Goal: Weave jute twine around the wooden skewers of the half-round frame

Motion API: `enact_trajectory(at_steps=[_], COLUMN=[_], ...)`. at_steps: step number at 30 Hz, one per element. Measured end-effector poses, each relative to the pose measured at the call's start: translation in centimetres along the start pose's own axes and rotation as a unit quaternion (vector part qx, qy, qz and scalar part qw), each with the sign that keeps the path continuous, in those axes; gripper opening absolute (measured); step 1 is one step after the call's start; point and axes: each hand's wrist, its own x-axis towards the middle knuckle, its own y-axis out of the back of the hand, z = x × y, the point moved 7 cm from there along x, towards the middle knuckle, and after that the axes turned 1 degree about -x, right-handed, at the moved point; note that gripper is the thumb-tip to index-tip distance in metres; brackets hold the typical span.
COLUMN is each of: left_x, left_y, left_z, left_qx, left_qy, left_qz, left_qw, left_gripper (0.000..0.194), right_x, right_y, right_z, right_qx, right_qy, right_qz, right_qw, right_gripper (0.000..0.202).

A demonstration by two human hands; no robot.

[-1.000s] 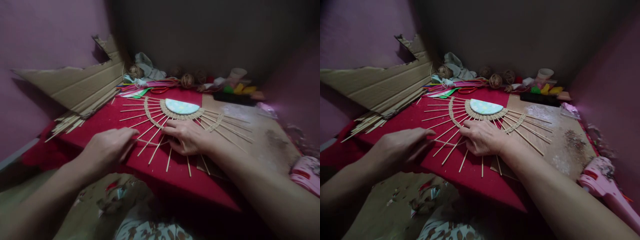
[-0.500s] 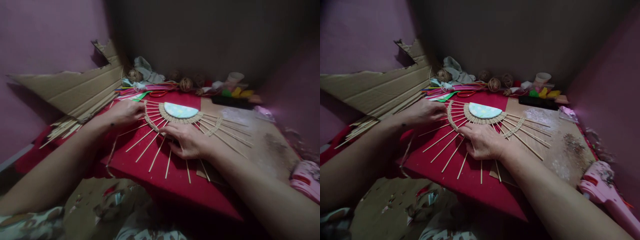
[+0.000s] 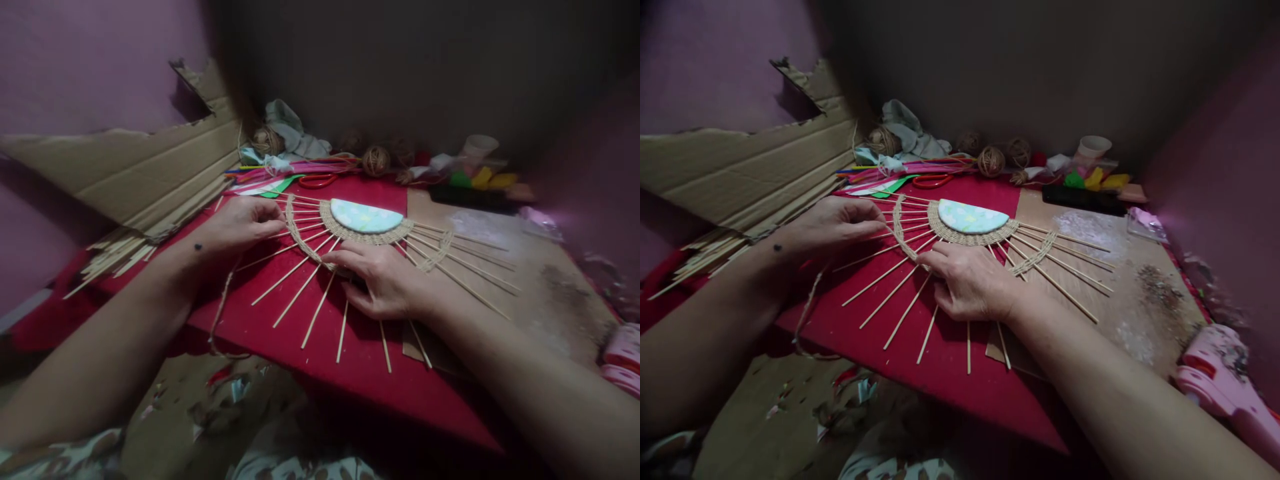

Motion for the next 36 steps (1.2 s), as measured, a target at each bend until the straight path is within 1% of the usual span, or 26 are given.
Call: enact_trajectory(at_steps=[4, 7, 10, 14, 16, 17, 19, 20, 22, 24, 27, 30, 32, 34, 36], left_x=[-0.2, -0.4, -0.6, -0.9, -0.9, -0.8, -0.7, -0.6, -0.6, -0.7, -0.8, -0.9, -0.9, -0.9, -0.9], left_y=[0.0, 0.1, 0.3, -0.1, -0.3, -0.3, -0.4, -0.4, -0.5, -0.6, -0.7, -0.6, -0.5, -0.4, -0.4], left_z=[0.0, 0.2, 0.2, -0.4, -0.5, -0.5, -0.4, -0.3, -0.3, -0.3, -0.3, 0.0, 0.2, 0.2, 0.1], left_qx=[-0.010, -0.017, -0.028, -0.019, 0.001, 0.010, 0.029, 0.036, 0.039, 0.036, 0.028, 0.030, 0.038, 0.041, 0.041], left_qy=[0.013, 0.021, 0.041, 0.074, 0.072, 0.065, 0.047, 0.041, 0.040, 0.046, 0.043, 0.019, 0.012, 0.018, 0.027], left_qz=[0.016, 0.005, -0.023, -0.101, -0.125, -0.128, -0.128, -0.127, -0.121, -0.119, -0.118, -0.108, -0.103, -0.103, -0.109], left_qw=[1.000, 1.000, 0.999, 0.992, 0.989, 0.990, 0.990, 0.990, 0.991, 0.991, 0.992, 0.993, 0.994, 0.994, 0.993], left_gripper=[0.024, 0.022, 0.018, 0.013, 0.012, 0.012, 0.012, 0.013, 0.014, 0.014, 0.014, 0.015, 0.016, 0.016, 0.016], right_x=[-0.1, -0.1, 0.0, -0.1, -0.1, -0.1, 0.2, 0.4, 1.1, 2.2, 4.3, 5.8, 6.2, 6.0, 5.6], right_y=[0.1, 0.1, 0.2, 0.1, 0.0, 0.1, 0.2, 0.2, 0.3, 0.5, 0.6, -0.8, -1.8, -2.2, -2.4], right_z=[-0.1, -0.1, 0.0, 0.2, 0.2, 0.1, 0.0, 0.0, -0.1, -0.1, -0.1, 0.1, 0.5, 0.9, 1.2], right_qx=[-0.001, -0.005, -0.008, 0.004, 0.004, 0.002, -0.007, -0.014, -0.044, -0.085, -0.105, -0.082, -0.078, -0.066, -0.046], right_qy=[0.002, -0.005, -0.020, -0.025, -0.024, -0.025, -0.032, -0.037, -0.057, -0.081, -0.102, -0.111, -0.132, -0.150, -0.144], right_qz=[0.014, 0.012, 0.010, 0.013, 0.013, 0.012, -0.004, -0.022, -0.064, -0.084, -0.050, -0.040, -0.029, -0.002, 0.020], right_qw=[1.000, 1.000, 1.000, 1.000, 1.000, 1.000, 0.999, 0.999, 0.995, 0.990, 0.988, 0.990, 0.988, 0.987, 0.988], right_gripper=[0.047, 0.048, 0.046, 0.042, 0.041, 0.041, 0.041, 0.039, 0.032, 0.023, 0.021, 0.019, 0.018, 0.019, 0.020])
